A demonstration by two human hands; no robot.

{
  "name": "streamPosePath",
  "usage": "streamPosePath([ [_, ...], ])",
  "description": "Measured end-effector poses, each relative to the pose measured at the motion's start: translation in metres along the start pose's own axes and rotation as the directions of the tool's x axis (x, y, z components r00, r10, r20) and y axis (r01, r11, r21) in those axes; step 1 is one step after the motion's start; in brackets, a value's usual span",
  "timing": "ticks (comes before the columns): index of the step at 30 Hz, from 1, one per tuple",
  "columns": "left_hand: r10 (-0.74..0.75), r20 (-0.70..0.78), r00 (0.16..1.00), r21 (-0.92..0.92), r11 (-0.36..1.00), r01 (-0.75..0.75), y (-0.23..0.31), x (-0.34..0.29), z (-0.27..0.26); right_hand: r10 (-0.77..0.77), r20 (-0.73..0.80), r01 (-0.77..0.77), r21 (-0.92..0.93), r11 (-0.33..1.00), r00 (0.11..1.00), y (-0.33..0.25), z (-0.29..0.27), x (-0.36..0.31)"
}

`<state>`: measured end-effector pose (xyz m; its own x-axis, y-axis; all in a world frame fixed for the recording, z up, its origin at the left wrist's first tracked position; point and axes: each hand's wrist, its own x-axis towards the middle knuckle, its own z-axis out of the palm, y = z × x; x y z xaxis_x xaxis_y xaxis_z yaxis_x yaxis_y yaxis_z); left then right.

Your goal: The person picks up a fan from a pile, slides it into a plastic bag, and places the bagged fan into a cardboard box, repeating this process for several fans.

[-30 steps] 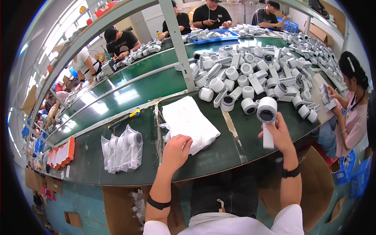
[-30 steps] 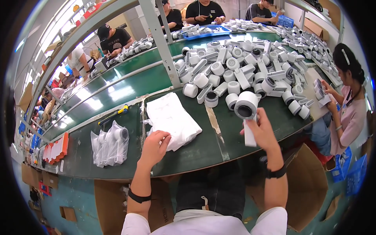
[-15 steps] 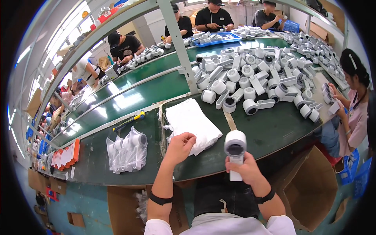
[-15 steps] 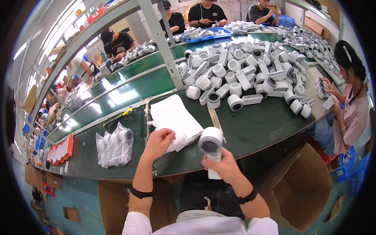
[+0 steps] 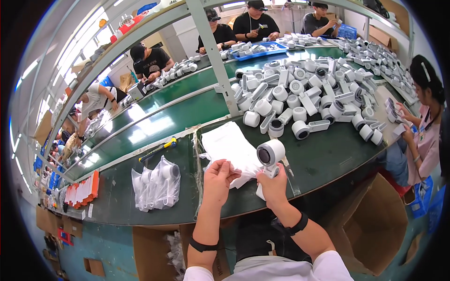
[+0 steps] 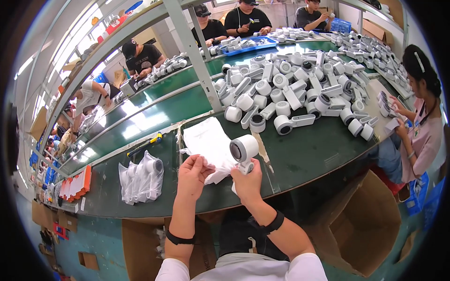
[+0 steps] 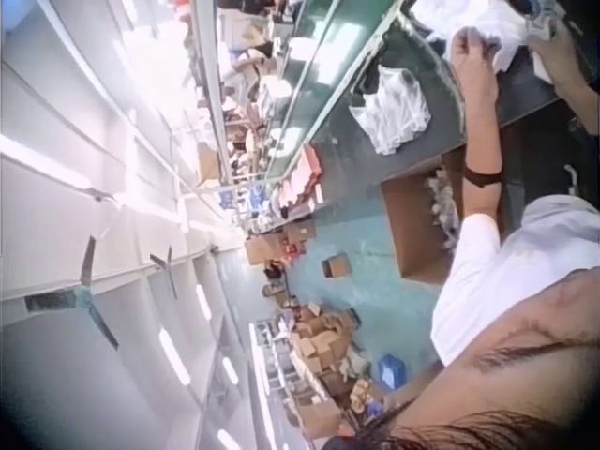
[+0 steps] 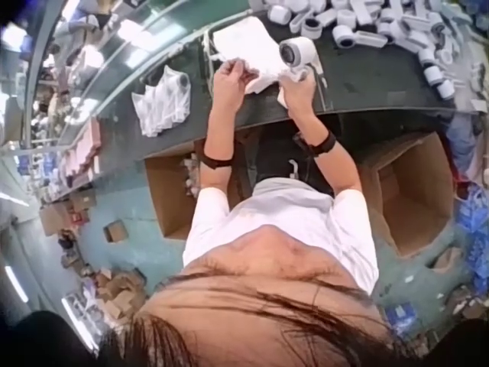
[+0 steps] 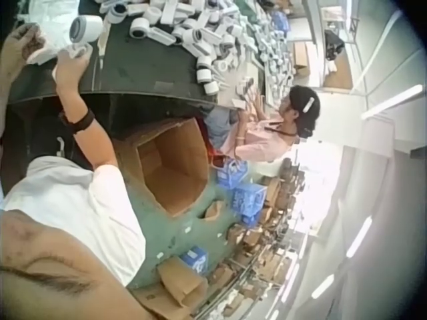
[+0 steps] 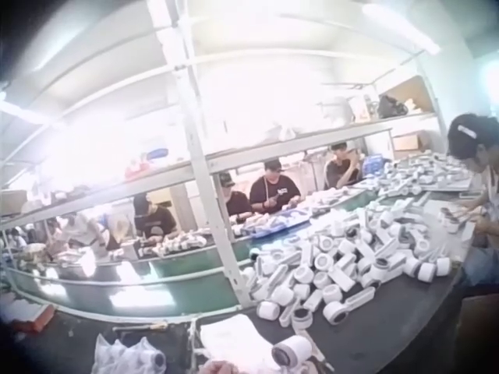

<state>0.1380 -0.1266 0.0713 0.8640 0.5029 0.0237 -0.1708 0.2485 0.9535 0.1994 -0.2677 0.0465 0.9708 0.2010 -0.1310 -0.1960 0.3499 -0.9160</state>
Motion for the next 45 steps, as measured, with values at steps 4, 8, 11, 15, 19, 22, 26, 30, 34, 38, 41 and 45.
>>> streamPosePath([
  [4,-0.156,-0.045,0.987,-0.271,0.953,0.138,0.003,-0.005,0.013,-0.003,0.046,0.003,0.000,1.000,0.999,0.006,-0.005,-0.007],
  [8,-0.048,-0.051,0.998,0.009,0.999,0.049,-0.005,-0.004,0.018,-0.046,0.035,0.048,-0.043,0.998,0.998,0.007,-0.011,-0.012],
  [11,0.052,-0.069,0.996,0.212,0.977,-0.037,-0.013,0.000,0.013,-0.111,0.123,0.125,-0.120,0.985,0.986,0.000,-0.035,-0.015],
  [15,0.054,-0.061,0.997,0.272,0.962,-0.035,-0.007,-0.002,0.021,0.046,0.496,0.070,-0.213,0.974,0.867,-0.033,-0.074,-0.024],
  [19,0.019,0.017,1.000,0.289,0.957,-0.023,-0.004,-0.003,0.022,0.393,0.584,0.083,-0.624,0.777,0.711,-0.077,-0.070,-0.019],
  [22,-0.002,0.046,0.999,0.297,0.955,-0.011,0.000,-0.007,0.028,0.501,0.538,0.076,-0.729,0.680,0.679,-0.081,-0.054,-0.005],
  [26,0.022,0.135,0.991,0.337,0.939,-0.067,-0.001,-0.006,0.015,0.605,0.542,0.059,-0.771,0.634,0.584,-0.079,-0.044,0.008],
  [30,0.216,0.240,0.946,0.468,0.828,-0.308,0.004,-0.010,0.010,0.569,0.623,0.006,-0.677,0.736,0.536,-0.063,-0.044,0.015],
  [34,0.408,0.324,0.854,0.654,0.556,-0.513,0.009,-0.023,0.023,0.504,0.528,-0.146,-0.578,0.803,0.684,-0.040,-0.040,0.005],
  [38,0.525,0.373,0.765,0.738,0.333,-0.587,0.000,-0.038,0.035,0.423,0.464,-0.257,-0.379,0.889,0.778,-0.025,-0.030,-0.002],
  [41,0.496,0.473,0.728,0.674,0.329,-0.662,-0.012,-0.051,0.039,0.296,0.404,-0.208,-0.246,0.947,0.866,-0.020,-0.026,-0.004],
  [45,0.477,0.393,0.786,0.553,0.560,-0.617,-0.029,-0.063,0.030,0.058,0.345,-0.045,-0.046,0.998,0.937,-0.012,-0.027,0.000],
])
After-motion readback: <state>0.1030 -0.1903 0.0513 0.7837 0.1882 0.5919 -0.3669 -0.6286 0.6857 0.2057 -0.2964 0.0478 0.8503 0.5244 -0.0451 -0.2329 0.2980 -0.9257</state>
